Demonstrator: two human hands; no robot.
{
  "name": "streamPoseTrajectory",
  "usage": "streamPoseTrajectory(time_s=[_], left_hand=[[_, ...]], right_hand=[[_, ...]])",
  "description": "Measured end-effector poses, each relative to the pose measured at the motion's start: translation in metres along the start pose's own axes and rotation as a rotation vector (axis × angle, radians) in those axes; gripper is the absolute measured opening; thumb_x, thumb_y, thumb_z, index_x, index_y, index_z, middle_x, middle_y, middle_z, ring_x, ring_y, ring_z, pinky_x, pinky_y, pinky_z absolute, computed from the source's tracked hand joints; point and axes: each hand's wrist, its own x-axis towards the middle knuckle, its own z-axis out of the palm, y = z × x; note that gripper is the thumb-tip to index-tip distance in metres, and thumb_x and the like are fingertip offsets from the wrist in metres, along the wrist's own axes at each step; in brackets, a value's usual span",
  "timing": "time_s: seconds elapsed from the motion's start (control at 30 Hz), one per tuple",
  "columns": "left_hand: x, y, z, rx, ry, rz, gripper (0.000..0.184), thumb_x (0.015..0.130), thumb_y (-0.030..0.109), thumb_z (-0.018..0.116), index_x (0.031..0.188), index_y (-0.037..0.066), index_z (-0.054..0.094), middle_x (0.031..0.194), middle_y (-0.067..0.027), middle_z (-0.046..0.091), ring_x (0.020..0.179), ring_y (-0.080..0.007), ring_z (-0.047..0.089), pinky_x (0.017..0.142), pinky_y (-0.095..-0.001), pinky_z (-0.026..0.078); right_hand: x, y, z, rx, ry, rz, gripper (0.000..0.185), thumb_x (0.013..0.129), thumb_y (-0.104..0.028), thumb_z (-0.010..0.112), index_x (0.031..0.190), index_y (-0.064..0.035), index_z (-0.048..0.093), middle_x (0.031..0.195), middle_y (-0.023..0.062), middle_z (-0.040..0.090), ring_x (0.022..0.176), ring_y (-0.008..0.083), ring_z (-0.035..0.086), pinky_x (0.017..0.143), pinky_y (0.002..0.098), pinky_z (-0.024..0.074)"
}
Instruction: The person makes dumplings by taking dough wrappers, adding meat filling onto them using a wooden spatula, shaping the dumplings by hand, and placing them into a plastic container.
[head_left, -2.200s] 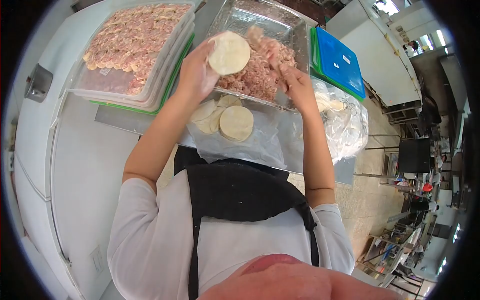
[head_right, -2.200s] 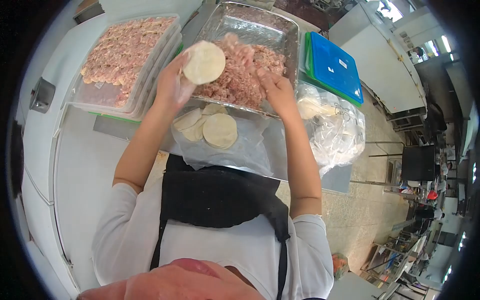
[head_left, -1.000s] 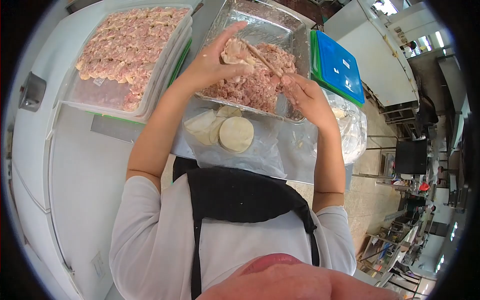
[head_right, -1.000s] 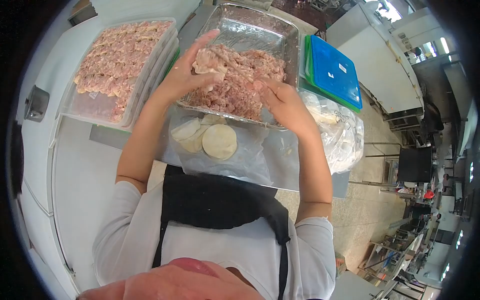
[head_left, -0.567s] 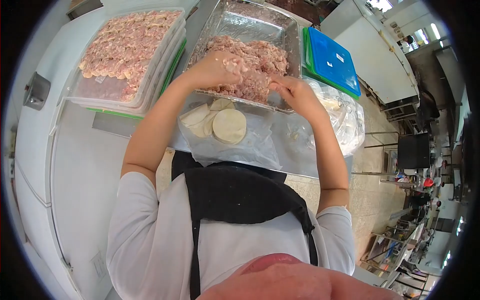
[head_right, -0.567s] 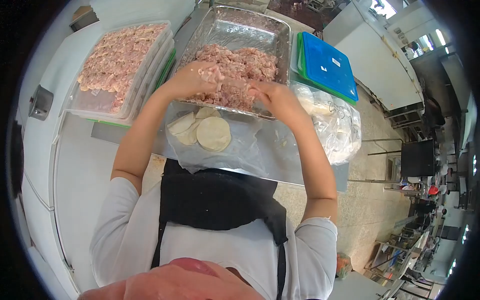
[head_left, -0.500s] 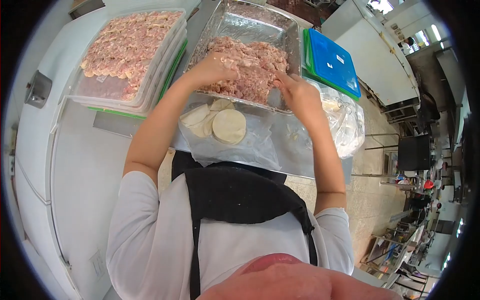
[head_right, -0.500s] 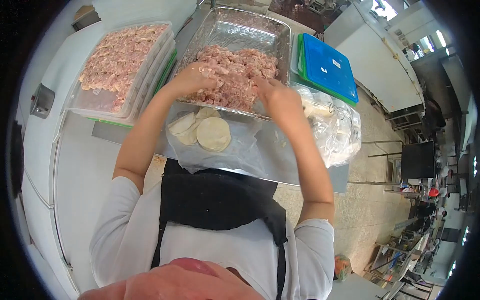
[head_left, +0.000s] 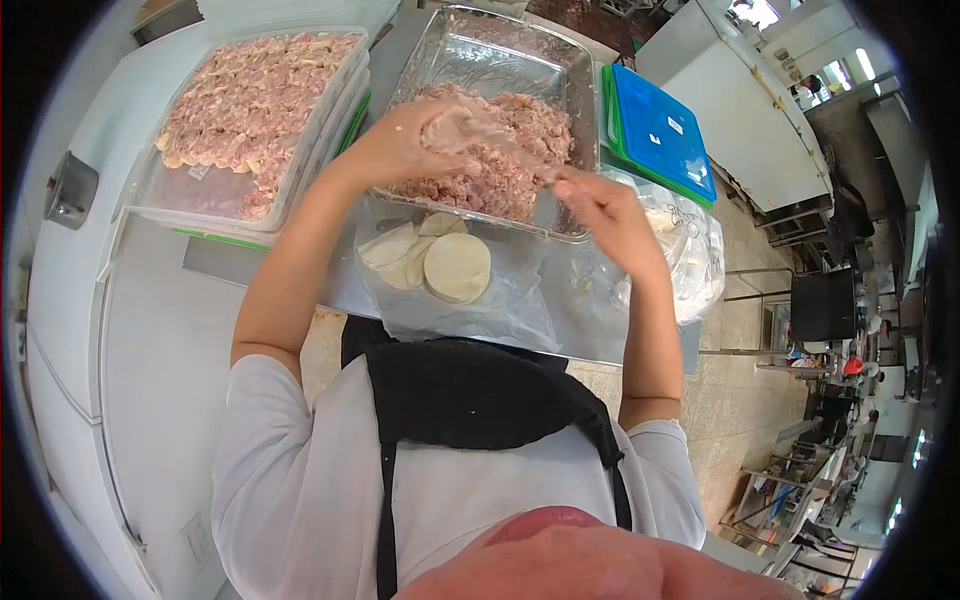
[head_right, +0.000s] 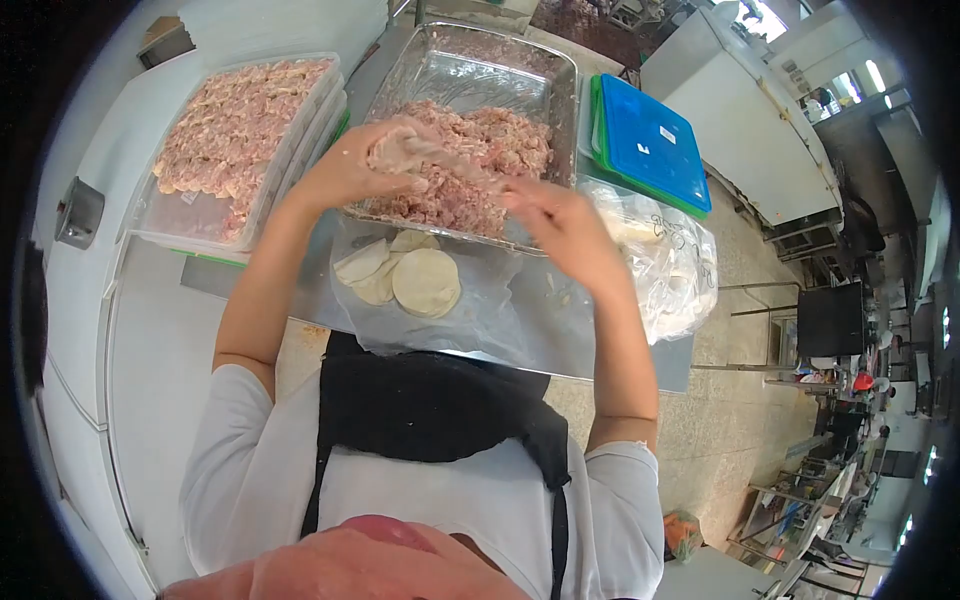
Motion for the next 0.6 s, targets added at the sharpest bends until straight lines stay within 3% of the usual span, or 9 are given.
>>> streamPoseTrajectory(time_s=[0.07,0.1,0.2,0.27,0.3,0.4,0.47,0.57,0.6], left_hand=[[0.007,-0.001,-0.004,0.070,-0.319,-0.118,0.059,0.072,0.026,0.079,0.120,0.000,0.057,0.121,-0.0175,0.060,0.112,-0.0298,0.058,0.098,-0.0364,0.042],[0.004,-0.008,-0.001,0.064,-0.322,-0.119,0.059,0.072,0.026,0.079,0.120,0.000,0.057,0.121,-0.0175,0.060,0.112,-0.0298,0.058,0.098,-0.0364,0.042],[-0.006,-0.039,0.014,0.281,-0.055,0.025,0.055,0.071,0.025,0.080,0.116,0.000,0.060,0.110,-0.0148,0.064,0.106,-0.0258,0.060,0.095,-0.0352,0.044],[-0.004,-0.054,0.018,0.164,-0.029,-0.316,0.067,0.069,0.036,0.080,0.121,-0.001,0.058,0.113,-0.0186,0.063,0.112,-0.0281,0.058,0.096,-0.0359,0.045],[-0.005,-0.066,0.022,0.165,-0.022,-0.317,0.067,0.069,0.036,0.080,0.121,-0.001,0.058,0.113,-0.0186,0.063,0.112,-0.0281,0.058,0.096,-0.0359,0.045],[-0.005,-0.081,0.024,-0.004,0.070,-0.520,0.071,0.069,0.040,0.080,0.120,-0.004,0.058,0.120,-0.0214,0.060,0.115,-0.0285,0.057,0.098,-0.0359,0.044],[0.002,-0.064,0.016,-0.066,-0.250,-0.562,0.074,0.069,0.043,0.080,0.123,-0.002,0.057,0.128,-0.0223,0.055,0.118,-0.0288,0.054,0.100,-0.0356,0.043],[-0.021,-0.062,0.021,0.147,0.122,-0.174,0.066,0.071,0.032,0.081,0.124,0.004,0.054,0.116,-0.0106,0.062,0.103,-0.0230,0.058,0.093,-0.0338,0.044],[-0.021,-0.061,0.020,0.144,0.121,-0.177,0.066,0.071,0.032,0.081,0.124,0.004,0.054,0.116,-0.0106,0.062,0.103,-0.0230,0.058,0.093,-0.0338,0.044]], right_hand=[[0.008,-0.002,0.020,-0.037,-0.059,-0.023,0.034,0.093,-0.026,0.060,0.114,0.0010,0.064,0.113,0.0195,0.065,0.100,0.0290,0.065,0.084,0.0330,0.0496],[0.011,-0.001,0.027,-0.072,-0.118,-0.046,0.032,0.092,-0.024,0.061,0.114,0.0001,0.064,0.113,0.0192,0.065,0.101,0.0284,0.065,0.084,0.0324,0.0495],[0.033,0.010,0.012,-0.285,-0.109,-0.164,0.031,0.091,-0.023,0.062,0.116,-0.0057,0.065,0.106,0.0173,0.067,0.093,0.0303,0.066,0.079,0.0350,0.0510],[0.024,-0.009,0.019,-0.510,-0.029,-0.098,0.030,0.091,-0.022,0.062,0.118,-0.0089,0.064,0.101,0.0159,0.067,0.088,0.0320,0.065,0.076,0.0383,0.0514],[0.023,-0.021,0.025,-0.732,0.056,-0.031,0.031,0.090,-0.021,0.062,0.119,-0.0121,0.063,0.096,0.0144,0.068,0.083,0.0337,0.065,0.073,0.0416,0.0517],[0.021,0.006,0.057,-0.643,0.131,-0.152,0.029,0.091,-0.025,0.057,0.117,-0.0159,0.062,0.092,0.0126,0.066,0.078,0.0340,0.064,0.068,0.0482,0.0502],[0.021,0.061,0.050,-0.760,0.044,-0.043,0.030,0.091,-0.026,0.056,0.119,-0.0159,0.061,0.090,0.0133,0.066,0.078,0.0342,0.064,0.067,0.0474,0.0504],[0.025,0.058,0.021,-0.851,-0.114,0.153,0.036,0.092,-0.035,0.054,0.119,-0.0144,0.063,0.085,0.0175,0.066,0.082,0.0356,0.064,0.069,0.0457,0.0498],[0.020,0.050,0.012,-0.805,-0.089,0.169,0.035,0.092,-0.035,0.055,0.118,-0.0134,0.065,0.088,0.0185,0.067,0.084,0.0352,0.065,0.072,0.0432,0.0505]])
